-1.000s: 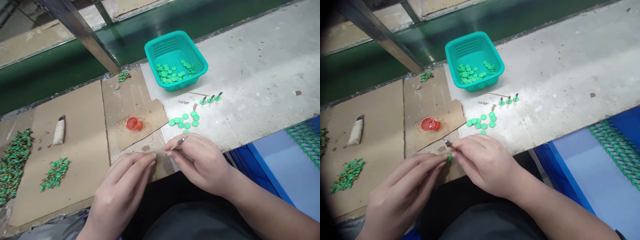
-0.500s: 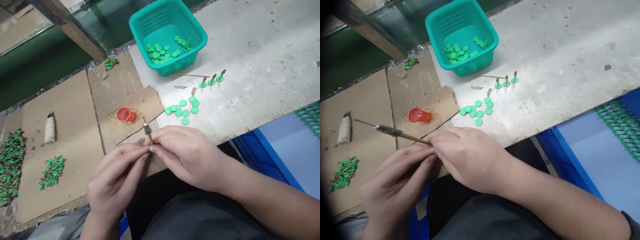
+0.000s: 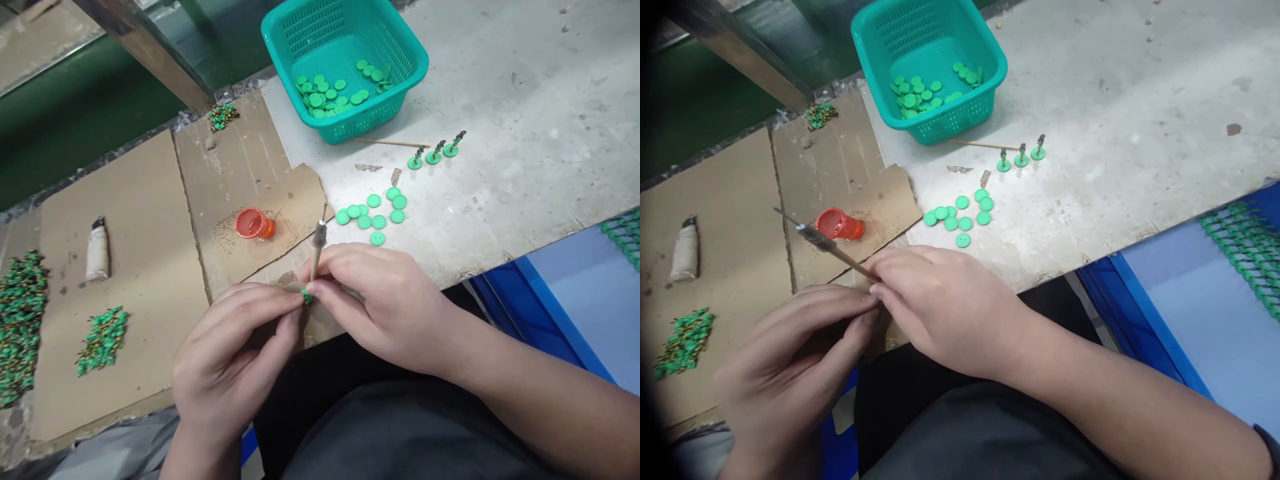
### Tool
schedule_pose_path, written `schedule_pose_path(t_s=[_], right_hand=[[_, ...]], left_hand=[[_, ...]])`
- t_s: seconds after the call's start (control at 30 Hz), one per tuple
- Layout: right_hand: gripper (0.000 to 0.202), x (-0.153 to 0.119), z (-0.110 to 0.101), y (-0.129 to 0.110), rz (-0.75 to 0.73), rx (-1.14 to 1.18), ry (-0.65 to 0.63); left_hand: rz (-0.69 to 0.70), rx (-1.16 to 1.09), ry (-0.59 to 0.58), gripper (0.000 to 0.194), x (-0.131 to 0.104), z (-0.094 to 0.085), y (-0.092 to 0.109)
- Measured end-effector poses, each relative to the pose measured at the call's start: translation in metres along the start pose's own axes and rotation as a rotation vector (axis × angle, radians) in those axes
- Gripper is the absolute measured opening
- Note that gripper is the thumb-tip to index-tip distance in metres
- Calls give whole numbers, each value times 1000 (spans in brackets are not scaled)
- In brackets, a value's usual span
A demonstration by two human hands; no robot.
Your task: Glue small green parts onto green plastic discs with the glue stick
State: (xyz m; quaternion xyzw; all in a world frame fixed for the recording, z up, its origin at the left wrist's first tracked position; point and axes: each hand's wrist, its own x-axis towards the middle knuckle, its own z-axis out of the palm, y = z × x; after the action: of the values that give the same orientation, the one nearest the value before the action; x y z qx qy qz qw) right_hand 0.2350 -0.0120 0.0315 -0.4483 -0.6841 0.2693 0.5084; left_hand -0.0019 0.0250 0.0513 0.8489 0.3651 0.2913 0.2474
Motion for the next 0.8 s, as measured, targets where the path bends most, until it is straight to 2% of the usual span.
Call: schedule_pose_path(t_s=[0.53,0.8], right_hand=[[15,-3,0,-1,-84,7,-14],[18,-4,4,0,-98,7,-62]], left_hand=[[-8,-5,56,28,-3,1,3],[-37,37,63,24,-7,1,5]])
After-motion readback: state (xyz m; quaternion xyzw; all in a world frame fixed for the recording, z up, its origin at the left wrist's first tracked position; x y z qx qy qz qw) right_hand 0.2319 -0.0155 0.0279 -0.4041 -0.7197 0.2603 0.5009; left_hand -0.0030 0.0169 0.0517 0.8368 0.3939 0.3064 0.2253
